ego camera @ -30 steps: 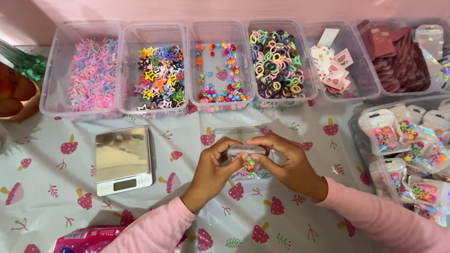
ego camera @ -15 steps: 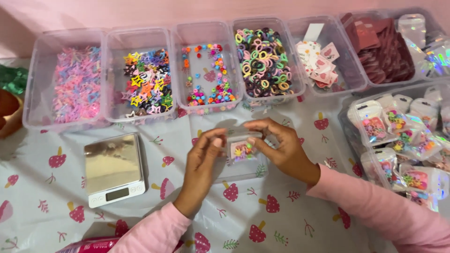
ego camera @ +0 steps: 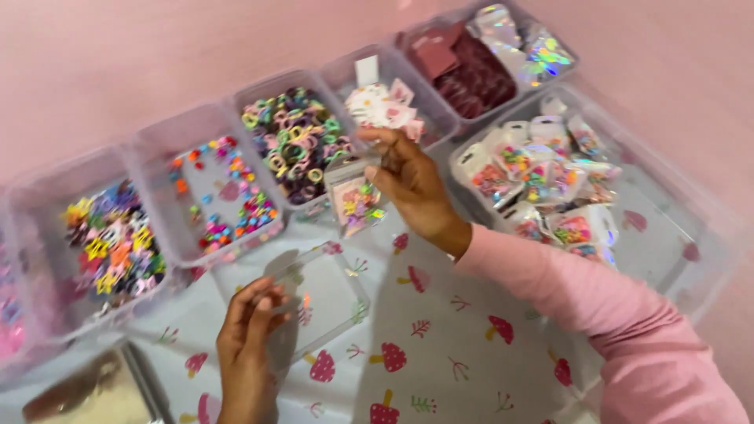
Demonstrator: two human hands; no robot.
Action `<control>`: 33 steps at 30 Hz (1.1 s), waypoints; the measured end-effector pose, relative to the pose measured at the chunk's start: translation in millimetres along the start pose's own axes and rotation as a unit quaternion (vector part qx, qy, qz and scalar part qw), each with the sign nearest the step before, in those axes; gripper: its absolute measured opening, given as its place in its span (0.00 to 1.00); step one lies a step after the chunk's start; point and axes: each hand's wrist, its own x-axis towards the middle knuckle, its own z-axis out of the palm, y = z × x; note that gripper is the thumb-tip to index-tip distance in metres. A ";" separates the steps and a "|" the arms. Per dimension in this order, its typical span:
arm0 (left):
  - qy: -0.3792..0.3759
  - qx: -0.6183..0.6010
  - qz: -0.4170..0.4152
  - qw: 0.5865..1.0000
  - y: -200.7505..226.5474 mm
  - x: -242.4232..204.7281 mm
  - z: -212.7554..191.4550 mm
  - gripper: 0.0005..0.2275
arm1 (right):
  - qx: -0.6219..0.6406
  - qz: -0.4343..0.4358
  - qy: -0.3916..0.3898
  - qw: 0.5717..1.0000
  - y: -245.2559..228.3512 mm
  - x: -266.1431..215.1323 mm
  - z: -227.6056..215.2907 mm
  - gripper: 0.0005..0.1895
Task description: Packing various colorful beads and hair accessories into small plastic bags and a clear tray.
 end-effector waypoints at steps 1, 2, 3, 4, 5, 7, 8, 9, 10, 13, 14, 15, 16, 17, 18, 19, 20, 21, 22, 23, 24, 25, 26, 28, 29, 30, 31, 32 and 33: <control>-0.010 0.003 0.000 1.000 -1.3 -0.1 -0.2 0.16 | -0.004 -0.001 0.009 1.000 -12.1 1.2 -13.4 0.18; -0.009 0.005 0.009 1.000 -2.6 0.3 -0.7 0.15 | 0.032 -0.011 0.017 0.999 -24.0 2.3 -26.4 0.18; -0.005 0.006 0.017 1.000 -4.2 0.0 -1.8 0.15 | 0.069 -0.020 0.022 0.997 -35.5 3.4 -38.4 0.18; -0.012 0.009 0.016 1.000 -8.2 2.7 -3.3 0.15 | 0.065 -0.021 0.029 0.997 -33.6 2.0 -60.9 0.18; -0.007 0.018 0.020 1.000 -12.1 5.0 -5.0 0.15 | -0.026 -0.023 0.077 0.996 -31.5 1.0 -82.9 0.20; -0.006 0.029 0.026 0.999 -21.5 10.0 -8.0 0.16 | -0.119 -0.024 0.129 0.984 -30.9 -3.7 -124.4 0.23; 0.004 0.028 0.037 0.999 -27.1 12.6 -9.3 0.15 | -0.136 -0.022 0.152 0.979 -32.3 -7.4 -143.9 0.22; 0.015 0.026 0.049 0.998 -32.8 15.0 -10.7 0.14 | -0.152 -0.019 0.174 0.973 -33.3 -10.9 -163.0 0.22; 0.013 0.027 0.050 0.998 -30.5 16.3 -10.8 0.14 | -0.152 -0.020 0.176 0.972 -30.8 -14.2 -179.2 0.22; 0.022 0.068 0.000 0.997 -30.3 21.3 -13.3 0.12 | -0.158 0.032 0.226 0.961 -12.8 -22.9 -226.7 0.20; 0.021 0.072 -0.002 0.997 -34.7 24.5 -16.1 0.12 | -0.145 0.054 0.246 0.957 0.4 -26.0 -241.5 0.22; 0.020 0.079 -0.003 0.997 -37.9 27.8 -20.2 0.13 | -0.130 0.078 0.267 0.952 14.9 -30.0 -254.9 0.24; 0.019 0.083 -0.001 0.996 -52.0 38.2 -29.1 0.13 | -0.127 0.077 0.271 0.951 21.6 -31.4 -256.7 0.24; 0.010 0.087 0.012 0.996 -65.5 48.2 -39.9 0.12 | -0.129 0.100 0.256 0.953 28.2 -35.5 -257.3 0.22; 0.000 0.092 0.025 0.995 -78.9 58.5 -51.3 0.12 | -0.130 0.122 0.240 0.954 35.0 -39.7 -257.4 0.20; -0.003 0.096 0.025 0.995 -104.7 88.7 -81.4 0.12 | -0.129 0.124 0.245 0.953 26.3 -39.0 -248.4 0.20; -0.127 0.024 0.030 0.991 -129.4 112.9 -116.6 0.17 | -0.160 0.160 0.212 0.951 17.5 -37.8 -238.7 0.20; -0.249 -0.049 0.030 0.967 -153.1 132.6 -154.2 0.22 | -0.190 0.193 0.178 0.946 8.1 -34.2 -228.9 0.20; -0.253 -0.046 0.030 0.966 -155.0 137.2 -155.2 0.22 | -0.189 0.193 0.183 0.945 7.5 -35.6 -229.5 0.20; -0.201 -0.046 -0.014 0.978 -157.1 139.7 -158.5 0.22 | -0.272 0.150 0.154 0.938 7.7 -36.8 -228.4 0.19; -0.149 -0.046 -0.060 0.986 -159.1 142.3 -162.8 0.23 | -0.352 0.106 0.124 0.922 7.8 -37.9 -226.4 0.19; -0.150 -0.046 -0.060 0.986 -154.4 138.3 -156.6 0.23 | -0.352 0.107 0.125 0.921 5.8 -37.2 -226.3 0.19; -0.129 -0.003 -0.065 0.990 -149.3 134.5 -151.1 0.21 | -0.341 0.096 0.140 0.924 3.6 -36.2 -225.5 0.15; -0.107 0.034 -0.069 0.991 -143.8 118.8 -133.3 0.19 | -0.334 0.084 0.151 0.927 2.9 -29.5 -232.4 0.13; -0.103 0.065 -0.026 0.992 -139.4 107.6 -124.5 0.18 | -0.352 0.073 0.149 0.921 7.2 -25.0 -237.7 0.11; -0.100 0.096 0.018 0.990 -135.1 96.5 -115.2 0.18 | -0.371 0.062 0.148 0.915 11.7 -20.4 -243.3 0.10; -0.096 0.096 0.020 0.991 -142.7 98.3 -120.8 0.18 | -0.368 0.060 0.146 0.916 17.6 -11.0 -252.9 0.10; -0.132 0.102 0.057 0.984 -150.3 100.2 -125.6 0.17 | -0.418 0.036 0.110 0.901 23.7 -1.3 -263.0 0.10; -0.170 0.109 0.092 0.975 -157.4 102.7 -129.8 0.16 | -0.466 0.012 0.075 0.881 29.7 7.8 -273.9 0.10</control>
